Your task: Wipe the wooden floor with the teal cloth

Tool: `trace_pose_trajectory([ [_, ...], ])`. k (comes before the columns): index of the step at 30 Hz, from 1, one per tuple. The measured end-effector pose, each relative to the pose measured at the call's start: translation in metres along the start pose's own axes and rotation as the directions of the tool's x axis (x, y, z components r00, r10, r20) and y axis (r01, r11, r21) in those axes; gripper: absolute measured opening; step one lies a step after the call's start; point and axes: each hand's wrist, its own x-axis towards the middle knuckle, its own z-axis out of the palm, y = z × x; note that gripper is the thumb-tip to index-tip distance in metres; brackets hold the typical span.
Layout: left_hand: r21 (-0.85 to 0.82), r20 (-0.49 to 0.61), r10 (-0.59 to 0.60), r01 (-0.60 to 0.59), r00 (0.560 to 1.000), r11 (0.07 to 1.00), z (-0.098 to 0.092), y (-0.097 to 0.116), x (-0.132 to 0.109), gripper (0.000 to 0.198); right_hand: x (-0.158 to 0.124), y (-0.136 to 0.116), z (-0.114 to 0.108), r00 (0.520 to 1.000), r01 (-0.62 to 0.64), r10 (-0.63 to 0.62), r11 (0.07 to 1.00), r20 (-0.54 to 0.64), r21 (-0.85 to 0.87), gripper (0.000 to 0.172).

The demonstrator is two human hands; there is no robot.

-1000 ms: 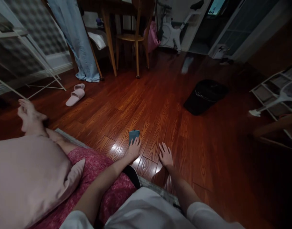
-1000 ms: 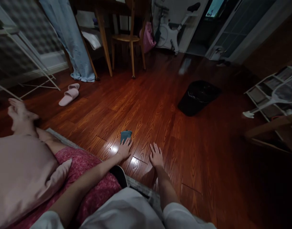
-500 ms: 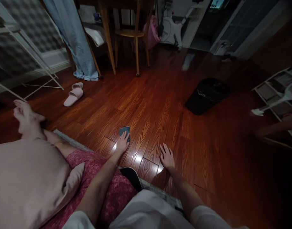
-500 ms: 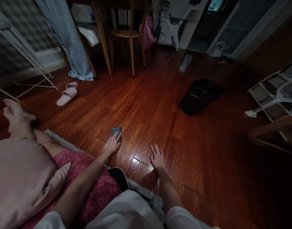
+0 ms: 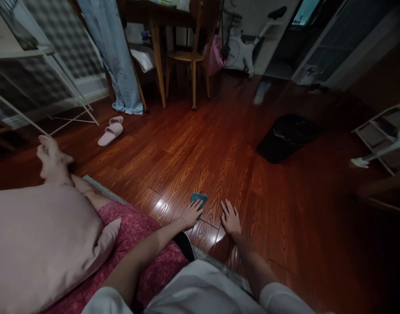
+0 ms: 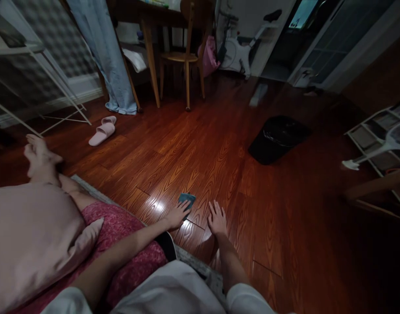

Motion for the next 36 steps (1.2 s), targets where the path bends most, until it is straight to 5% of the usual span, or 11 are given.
trace_pose_trajectory([
  [4, 0.017, 0.023, 0.018, -0.018, 1.0, 1.0, -0.003, -0.02, 0.003, 0.09, 0.0, 0.001, 0.004, 1.0, -0.001, 0.001, 1.0, -0.013, 0.006, 0.068],
  [7, 0.047, 0.006, -0.143, 0.143, 0.99, 0.989, -0.014, -0.053, -0.002, 0.086, 0.001, 0.002, 0.006, 1.0, -0.003, 0.003, 1.0, -0.021, 0.011, 0.069],
  [11, 0.086, -0.063, -0.434, 0.439, 0.898, 0.895, -0.026, -0.09, -0.02, 0.08, 0.002, 0.002, 0.007, 1.0, 0.0, 0.001, 1.0, -0.023, 0.013, 0.071],
  [14, 0.093, -0.069, -0.542, 0.546, 0.838, 0.832, -0.027, -0.098, -0.033, 0.077, 0.001, 0.002, 0.007, 1.0, -0.005, 0.005, 1.0, -0.028, 0.002, 0.07],
  [17, 0.098, -0.02, -0.498, 0.498, 0.867, 0.862, -0.02, -0.078, -0.033, 0.071, 0.001, 0.002, 0.006, 0.999, -0.002, 0.002, 1.0, -0.034, -0.007, 0.069],
  [23, 0.039, 0.101, -0.186, 0.183, 0.977, 0.982, 0.012, 0.008, -0.005, 0.065, 0.001, 0.001, 0.003, 0.999, 0.007, -0.007, 1.0, -0.038, -0.012, 0.07],
  [26, 0.025, 0.096, -0.141, 0.14, 0.985, 0.99, 0.015, 0.02, 0.008, 0.064, 0.0, 0.001, 0.002, 0.999, 0.009, -0.009, 1.0, -0.034, -0.004, 0.071],
  [30, 0.064, 0.052, -0.281, 0.278, 0.958, 0.959, -0.002, -0.019, 0.009, 0.066, 0.0, 0.002, 0.003, 1.0, 0.006, -0.006, 1.0, -0.027, 0.007, 0.072],
  [36, 0.119, -0.018, -0.531, 0.529, 0.847, 0.84, -0.028, -0.09, -0.029, 0.071, 0.002, 0.001, 0.004, 1.0, -0.004, 0.005, 1.0, -0.028, 0.002, 0.067],
])
